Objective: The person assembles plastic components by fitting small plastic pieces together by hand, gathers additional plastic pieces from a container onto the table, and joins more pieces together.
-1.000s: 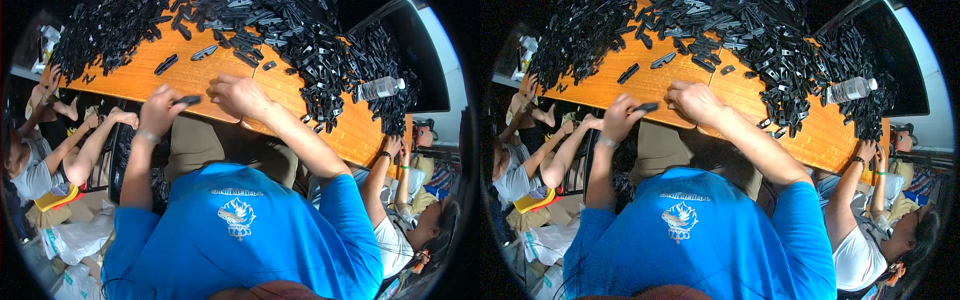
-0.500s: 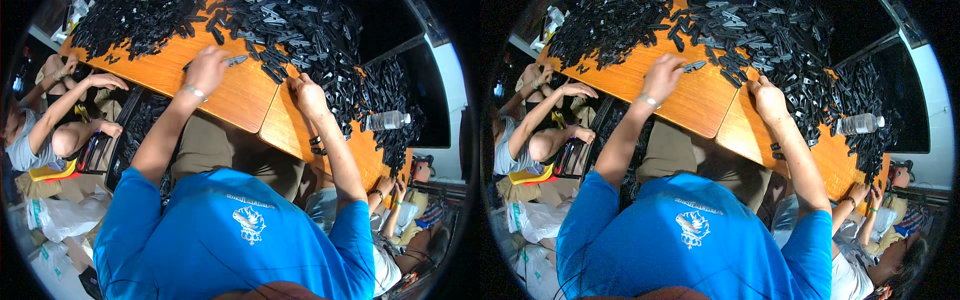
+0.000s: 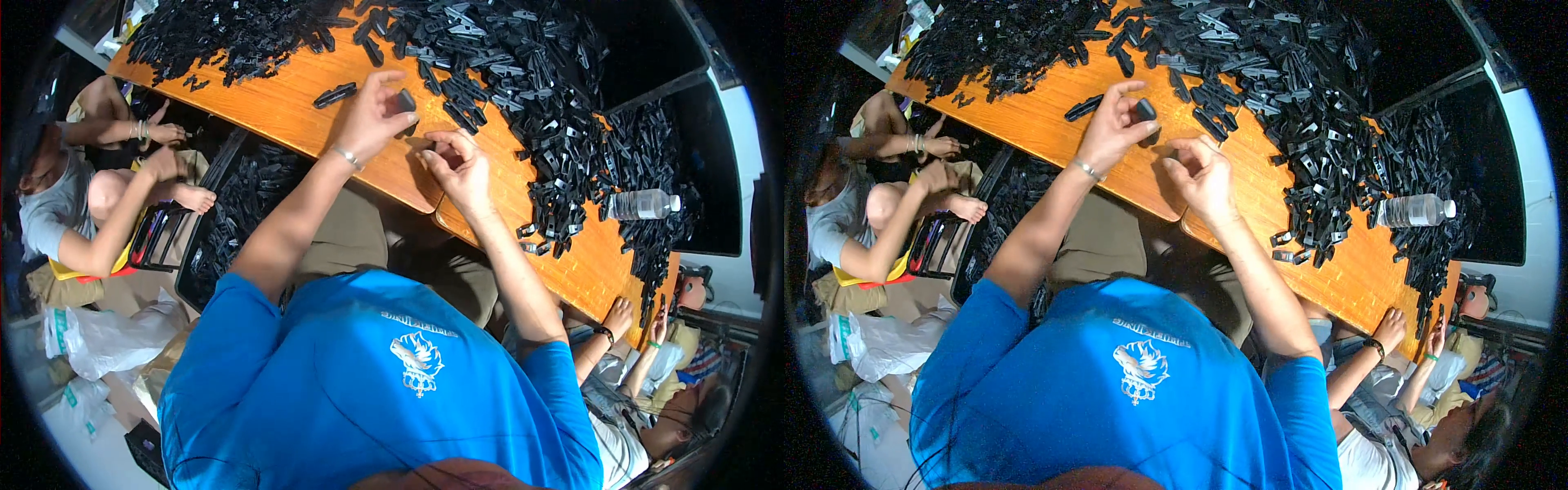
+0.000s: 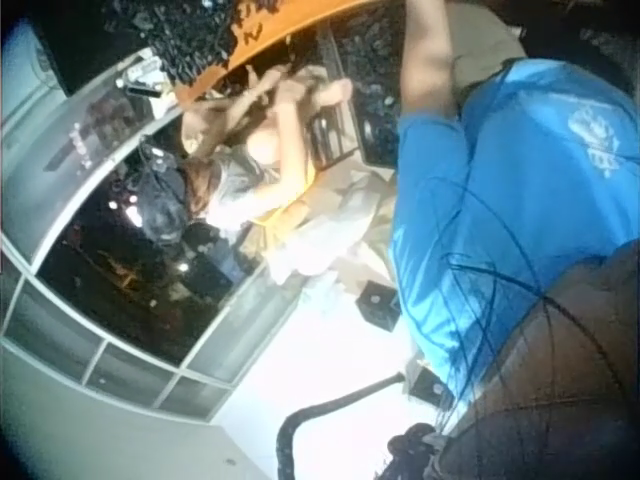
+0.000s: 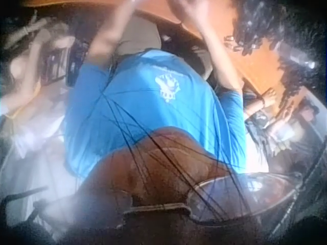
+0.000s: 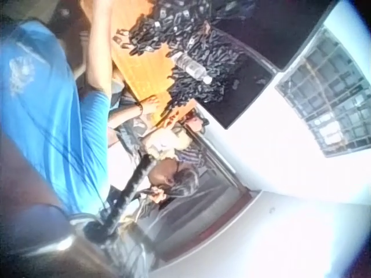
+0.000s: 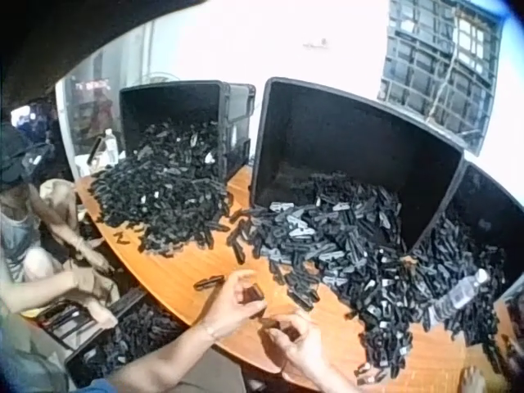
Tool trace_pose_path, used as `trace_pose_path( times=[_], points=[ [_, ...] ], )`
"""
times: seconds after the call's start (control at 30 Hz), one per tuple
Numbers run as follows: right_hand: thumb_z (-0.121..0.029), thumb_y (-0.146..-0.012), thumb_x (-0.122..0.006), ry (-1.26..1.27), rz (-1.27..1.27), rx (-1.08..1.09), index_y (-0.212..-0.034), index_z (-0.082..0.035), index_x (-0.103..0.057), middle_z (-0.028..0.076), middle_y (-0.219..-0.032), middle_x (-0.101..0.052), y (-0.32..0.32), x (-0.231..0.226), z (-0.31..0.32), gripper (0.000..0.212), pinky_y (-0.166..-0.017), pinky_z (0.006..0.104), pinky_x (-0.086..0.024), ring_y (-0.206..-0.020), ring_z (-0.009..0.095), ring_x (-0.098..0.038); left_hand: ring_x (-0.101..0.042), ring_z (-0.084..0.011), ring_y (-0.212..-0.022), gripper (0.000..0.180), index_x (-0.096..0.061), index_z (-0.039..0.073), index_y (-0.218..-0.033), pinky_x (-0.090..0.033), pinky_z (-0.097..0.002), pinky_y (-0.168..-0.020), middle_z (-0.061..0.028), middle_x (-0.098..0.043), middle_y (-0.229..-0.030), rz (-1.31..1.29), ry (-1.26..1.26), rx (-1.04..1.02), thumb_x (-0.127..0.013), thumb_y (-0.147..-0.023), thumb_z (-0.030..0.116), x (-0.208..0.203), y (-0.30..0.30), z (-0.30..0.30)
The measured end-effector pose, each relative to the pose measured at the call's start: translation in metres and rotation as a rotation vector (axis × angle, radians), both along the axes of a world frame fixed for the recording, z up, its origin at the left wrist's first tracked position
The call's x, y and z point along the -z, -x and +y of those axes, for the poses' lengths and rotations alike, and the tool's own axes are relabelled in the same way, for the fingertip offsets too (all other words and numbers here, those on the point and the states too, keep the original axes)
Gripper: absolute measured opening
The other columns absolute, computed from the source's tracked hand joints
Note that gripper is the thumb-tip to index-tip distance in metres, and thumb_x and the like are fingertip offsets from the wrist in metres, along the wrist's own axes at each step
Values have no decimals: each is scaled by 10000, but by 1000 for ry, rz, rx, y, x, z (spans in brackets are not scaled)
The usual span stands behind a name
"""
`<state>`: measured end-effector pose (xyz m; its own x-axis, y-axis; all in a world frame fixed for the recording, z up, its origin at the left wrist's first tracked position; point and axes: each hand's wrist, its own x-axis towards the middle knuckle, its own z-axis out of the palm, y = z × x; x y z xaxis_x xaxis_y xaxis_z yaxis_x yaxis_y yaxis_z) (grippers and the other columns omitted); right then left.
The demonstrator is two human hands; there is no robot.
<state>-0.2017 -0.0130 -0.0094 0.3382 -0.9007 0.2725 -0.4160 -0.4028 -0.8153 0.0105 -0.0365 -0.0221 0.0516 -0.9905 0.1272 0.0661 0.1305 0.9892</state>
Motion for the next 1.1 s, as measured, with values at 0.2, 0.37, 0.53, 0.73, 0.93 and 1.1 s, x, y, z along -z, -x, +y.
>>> trace_pose_path(
  times=[0.2,0.37,0.53,0.73,0.93,1.1],
  points=[
    [-150,-846,-860,324,503,50,-1110,-74,-787,141,-993,-716,-11,-12,11,285,-818,458,-586,-933,365,-709,-673,-362,-1029,241,-767,103,-1002,-561,-432,-887,-73,-711,-1085,-635,57,-104,-892,-806,165,-4,-35,42],
    [-116,-823,-857,201,565,-3,-1088,-75,-792,137,-976,-701,-27,-33,0,276,-807,452,-581,-950,356,-709,-623,-324,-1116,218,-786,108,-994,-525,-432,-972,-66,-699,-1043,-834,294,-142,-889,-808,158,2,-49,53],
    [-77,-790,-873,151,370,-51,-1046,-95,-810,104,-993,-684,-39,-26,-7,264,-802,447,-572,-943,343,-709,-639,-326,-1054,242,-779,59,-987,-525,-442,-931,-99,-702,-1035,-869,338,-171,-899,-788,124,2,-57,59],
    [-14,-777,-894,172,418,-88,-1074,-35,-800,115,-980,-707,-35,-22,-17,312,-775,400,-585,-880,322,-724,-629,-316,-1023,241,-777,54,-971,-520,-435,-907,-81,-701,-1001,-852,347,-166,-905,-779,128,3,-53,57],
    [17,-780,-881,148,397,-138,-1074,-27,-798,120,-954,-694,-28,-19,-32,308,-763,390,-579,-877,310,-724,-628,-304,-1026,240,-777,56,-964,-514,-427,-905,-72,-701,-996,-867,313,-181,-907,-776,129,4,-53,54],
    [-19,-776,-872,245,380,-202,-1062,-58,-806,105,-924,-686,-28,-21,-33,296,-725,408,-574,-840,317,-712,-631,-298,-1025,230,-777,60,-960,-512,-424,-901,-64,-704,-996,-864,334,-169,-903,-777,122,1,-48,53]
  ],
)
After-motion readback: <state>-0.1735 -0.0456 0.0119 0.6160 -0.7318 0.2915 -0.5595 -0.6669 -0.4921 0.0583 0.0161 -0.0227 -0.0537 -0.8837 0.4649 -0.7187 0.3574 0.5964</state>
